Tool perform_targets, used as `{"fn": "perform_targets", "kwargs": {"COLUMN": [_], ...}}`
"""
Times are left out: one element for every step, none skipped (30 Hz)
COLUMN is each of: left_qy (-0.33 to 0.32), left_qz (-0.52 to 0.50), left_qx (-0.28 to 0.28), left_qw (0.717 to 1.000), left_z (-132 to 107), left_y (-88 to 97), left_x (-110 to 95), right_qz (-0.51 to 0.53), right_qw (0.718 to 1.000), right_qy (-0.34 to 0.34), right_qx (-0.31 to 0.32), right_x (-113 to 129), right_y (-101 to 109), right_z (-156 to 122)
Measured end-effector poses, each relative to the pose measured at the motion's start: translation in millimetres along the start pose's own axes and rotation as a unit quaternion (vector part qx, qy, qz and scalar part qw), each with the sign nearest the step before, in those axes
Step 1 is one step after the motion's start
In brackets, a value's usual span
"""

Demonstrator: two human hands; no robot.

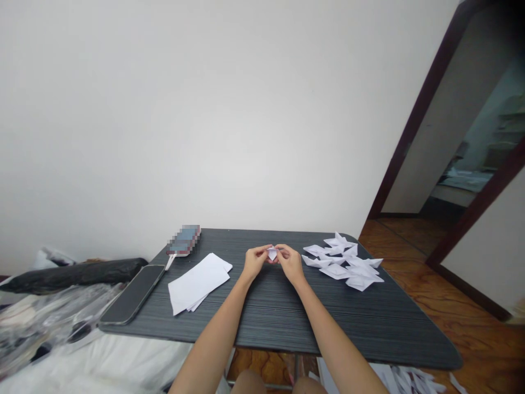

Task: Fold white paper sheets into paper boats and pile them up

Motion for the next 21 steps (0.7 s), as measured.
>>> {"fn": "perform_targets", "kwargs": {"left_qy": [0.011, 0.018, 0.021, 0.02, 0.018, 0.015, 0.011, 0.007, 0.002, -0.004, -0.009, -0.013, -0.017, -0.018, -0.018, -0.014, -0.009, -0.001, 0.007, 0.015, 0.023], "left_qz": [-0.046, -0.086, -0.114, -0.129, -0.13, -0.123, -0.109, -0.095, -0.082, -0.072, -0.063, -0.052, -0.038, -0.022, -0.005, 0.013, 0.031, 0.049, 0.067, 0.083, 0.098], "left_qx": [0.002, 0.004, 0.005, 0.004, 0.003, 0.004, 0.007, 0.013, 0.018, 0.024, 0.03, 0.035, 0.038, 0.039, 0.042, 0.049, 0.061, 0.075, 0.09, 0.102, 0.109], "left_qw": [0.999, 0.996, 0.993, 0.991, 0.991, 0.992, 0.994, 0.995, 0.996, 0.997, 0.998, 0.998, 0.998, 0.999, 0.999, 0.999, 0.998, 0.996, 0.994, 0.991, 0.989], "left_z": [1.3, 2.4, 3.2, 3.6, 3.7, 3.6, 3.4, 3.0, 2.5, 2.0, 1.5, 0.9, 0.3, -0.3, -0.9, -1.5, -2.2, -2.9, -3.6, -4.2, -4.8], "left_y": [0.2, 0.4, 0.8, 1.5, 2.1, 2.4, 2.4, 1.9, 1.3, 0.5, -0.4, -1.1, -1.7, -2.1, -2.6, -3.6, -5.1, -7.0, -8.9, -10.4, -11.4], "left_x": [0.8, 1.4, 1.6, 1.7, 1.9, 2.1, 2.4, 2.7, 3.0, 3.2, 3.3, 3.4, 3.4, 3.2, 3.1, 3.1, 3.3, 3.6, 4.2, 4.7, 5.1], "right_qz": [0.025, 0.046, 0.063, 0.074, 0.08, 0.082, 0.079, 0.075, 0.069, 0.063, 0.057, 0.052, 0.049, 0.046, 0.043, 0.04, 0.037, 0.032, 0.025, 0.018, 0.008], "right_qw": [1.0, 0.999, 0.998, 0.997, 0.997, 0.997, 0.997, 0.997, 0.997, 0.998, 0.998, 0.998, 0.998, 0.998, 0.998, 0.998, 0.999, 0.999, 0.999, 1.0, 1.0], "right_qy": [0.001, 0.003, 0.003, 0.003, 0.002, -0.001, -0.004, -0.008, -0.012, -0.015, -0.017, -0.02, -0.022, -0.025, -0.028, -0.03, -0.031, -0.03, -0.028, -0.025, -0.021], "right_qx": [0.003, 0.005, 0.006, 0.008, 0.009, 0.01, 0.011, 0.012, 0.013, 0.013, 0.014, 0.016, 0.02, 0.025, 0.028, 0.027, 0.023, 0.016, 0.01, 0.007, 0.008], "right_x": [-0.1, -0.2, -0.4, -0.5, -0.8, -1.2, -1.8, -2.7, -3.8, -5.3, -7.1, -9.2, -11.5, -14.1, -16.5, -18.6, -20.1, -20.9, -21.0, -20.4, -19.2], "right_y": [0.3, 0.5, 0.7, 0.7, 0.5, 0.1, -0.4, -0.9, -1.5, -1.8, -1.9, -2.1, -2.2, -2.1, -1.7, -0.6, 1.0, 2.9, 4.5, 5.5, 5.8], "right_z": [1.4, 2.7, 3.6, 4.2, 4.3, 4.0, 3.4, 2.7, 2.0, 1.5, 1.2, 1.3, 1.7, 2.4, 3.3, 4.1, 4.9, 5.5, 5.8, 5.7, 5.4]}}
Point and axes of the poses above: each hand's wrist, its own z-axis towards the middle knuckle, its own y-axis out of the back of the hand, x = y × z, the point moved 6 cm from there along z, towards the middle knuckle, and after that the axes turned 2 degrees about x, right-handed, at the moved point
